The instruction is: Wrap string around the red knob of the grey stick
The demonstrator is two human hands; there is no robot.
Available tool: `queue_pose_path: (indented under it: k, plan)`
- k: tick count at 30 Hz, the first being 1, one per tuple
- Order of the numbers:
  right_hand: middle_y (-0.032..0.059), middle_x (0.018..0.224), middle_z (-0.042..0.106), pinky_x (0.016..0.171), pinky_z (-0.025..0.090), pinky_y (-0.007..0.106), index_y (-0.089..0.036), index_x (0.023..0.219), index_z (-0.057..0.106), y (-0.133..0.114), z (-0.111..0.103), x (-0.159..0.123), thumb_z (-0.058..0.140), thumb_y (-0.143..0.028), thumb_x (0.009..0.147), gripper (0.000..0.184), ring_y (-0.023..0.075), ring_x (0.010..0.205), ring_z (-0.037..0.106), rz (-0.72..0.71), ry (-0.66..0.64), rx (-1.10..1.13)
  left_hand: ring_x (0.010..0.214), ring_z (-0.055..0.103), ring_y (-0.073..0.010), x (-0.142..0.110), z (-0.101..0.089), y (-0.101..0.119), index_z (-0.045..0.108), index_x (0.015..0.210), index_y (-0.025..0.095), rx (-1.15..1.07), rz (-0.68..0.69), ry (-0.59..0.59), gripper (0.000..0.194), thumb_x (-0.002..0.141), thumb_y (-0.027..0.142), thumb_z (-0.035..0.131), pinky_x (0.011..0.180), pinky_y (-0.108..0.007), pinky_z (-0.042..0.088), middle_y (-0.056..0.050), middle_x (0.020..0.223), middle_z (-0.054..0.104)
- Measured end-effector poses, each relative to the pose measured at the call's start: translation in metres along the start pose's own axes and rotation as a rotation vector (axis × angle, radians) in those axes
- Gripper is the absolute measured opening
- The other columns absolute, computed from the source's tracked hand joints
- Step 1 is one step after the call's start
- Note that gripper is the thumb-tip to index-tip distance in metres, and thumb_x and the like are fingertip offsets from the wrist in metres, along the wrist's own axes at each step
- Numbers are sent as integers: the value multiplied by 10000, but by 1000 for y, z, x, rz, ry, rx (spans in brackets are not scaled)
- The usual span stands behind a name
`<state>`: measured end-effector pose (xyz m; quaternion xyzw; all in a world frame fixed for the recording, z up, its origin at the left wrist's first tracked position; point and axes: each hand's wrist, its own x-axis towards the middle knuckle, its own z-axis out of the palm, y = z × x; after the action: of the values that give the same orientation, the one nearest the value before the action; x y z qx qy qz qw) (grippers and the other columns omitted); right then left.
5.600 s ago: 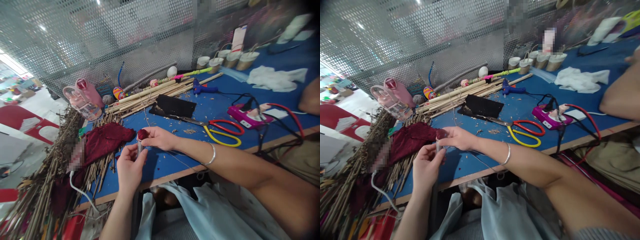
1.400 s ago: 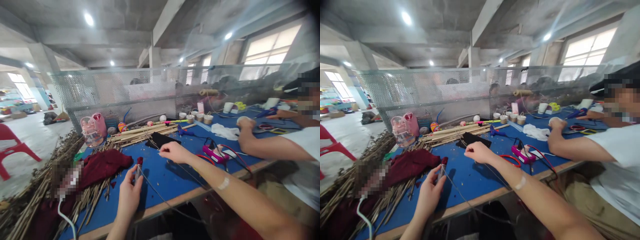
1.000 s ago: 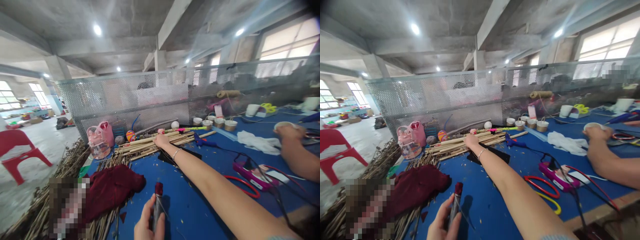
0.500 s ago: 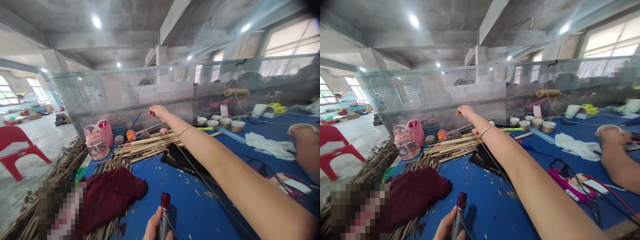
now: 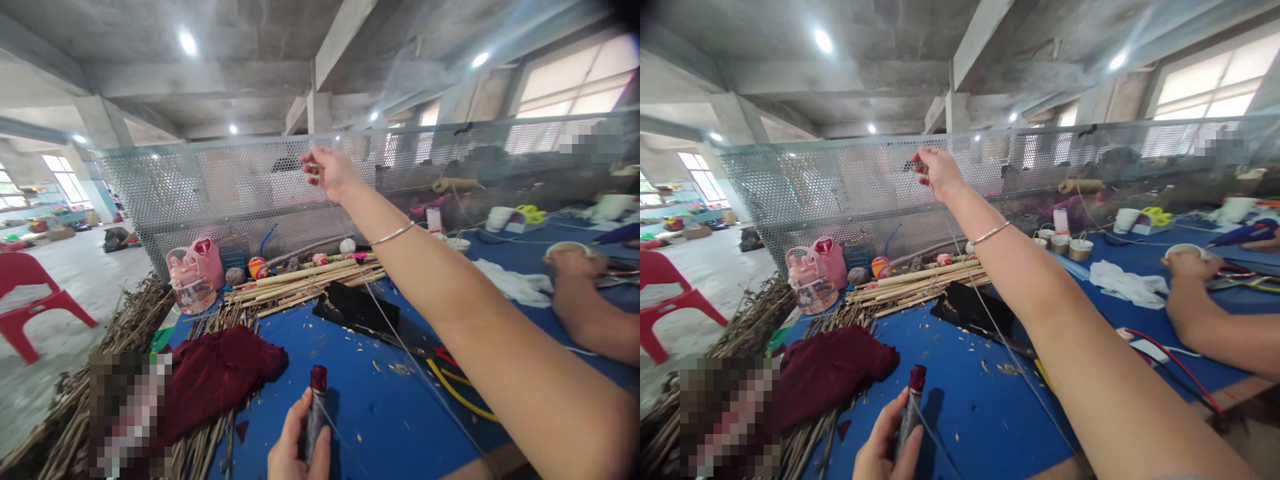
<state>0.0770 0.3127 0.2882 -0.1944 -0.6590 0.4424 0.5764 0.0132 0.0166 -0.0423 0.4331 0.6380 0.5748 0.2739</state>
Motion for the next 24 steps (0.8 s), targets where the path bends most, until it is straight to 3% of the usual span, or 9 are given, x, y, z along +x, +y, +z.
queue_pose_path:
  k: [3, 6, 11, 12, 14, 16, 19, 21, 24]
  plan:
    - [11, 869, 583, 582, 363, 158, -147, 814, 532, -34, -6, -23, 374, -295, 971, 267, 63, 758, 554, -219, 37, -115, 889, 674, -240, 0, -1, 5, 641, 1123, 160, -58, 12, -5, 523, 724, 497, 622, 818, -302, 509, -121, 992, 726]
    - [3, 752, 582, 596, 352, 174, -113, 721, 583, -55, -16, -75, 477, -228, 916, 250, 55, 690, 522, -240, -160, -337, 1004, 644, -247, 0, -4, 14, 643, 1113, 167, -98, 7, -7, 483, 730, 461, 631, 898, -314, 475, -123, 1088, 701]
    - [-5, 619, 627, 562, 404, 224, -156, 679, 691, -30, -40, -190, 683, -233, 727, 91, 96, 557, 532, 287, -1142, -728, 924, 654, -222, -2, -15, 35, 624, 1147, 169, -107, -55, -105, 470, 738, 397, 656, 848, -321, 495, -98, 1041, 708]
    - [10, 672, 654, 585, 418, 237, -160, 735, 709, -22, -45, -208, 723, -225, 668, 95, 120, 599, 560, 333, -1217, -832, 876, 659, -215, -2, -17, 38, 618, 1156, 170, -112, -71, -111, 478, 740, 401, 655, 806, -319, 509, -92, 1003, 713]
    - [80, 888, 687, 703, 437, 277, -146, 929, 710, -6, -50, -234, 734, -263, 656, 298, 185, 789, 604, 259, -1097, -1006, 755, 654, -188, -2, -20, 45, 605, 1175, 175, -122, -86, -98, 502, 738, 416, 658, 694, -295, 521, -77, 939, 713]
    - [121, 1045, 655, 789, 423, 299, -133, 1092, 648, 8, -52, -244, 646, -361, 763, 400, 210, 922, 588, 141, -820, -985, 647, 624, -150, 0, -21, 52, 593, 1191, 182, -117, -82, -86, 522, 736, 427, 662, 593, -253, 498, -66, 901, 707]
    - [84, 953, 654, 706, 423, 267, -134, 1111, 591, 33, -50, -244, 440, -457, 891, 420, 163, 809, 583, 168, -571, -749, 573, 577, -107, 5, -21, 60, 576, 1212, 186, -76, -24, -52, 544, 733, 426, 670, 518, -203, 446, -58, 892, 695]
    - [50, 813, 645, 618, 394, 248, -136, 1028, 604, 47, -54, -246, 409, -455, 904, 394, 142, 682, 555, 241, -515, -761, 520, 536, -81, 7, -22, 64, 553, 1238, 188, -32, 10, -28, 566, 738, 425, 669, 473, -187, 411, -51, 901, 683]
    - [43, 707, 640, 579, 345, 251, -154, 847, 637, 52, -74, -269, 521, -365, 853, 241, 152, 630, 557, 339, -610, -1050, 445, 468, -53, 6, -23, 63, 516, 1277, 199, 32, 19, -17, 591, 752, 431, 656, 409, -180, 362, -24, 876, 658]
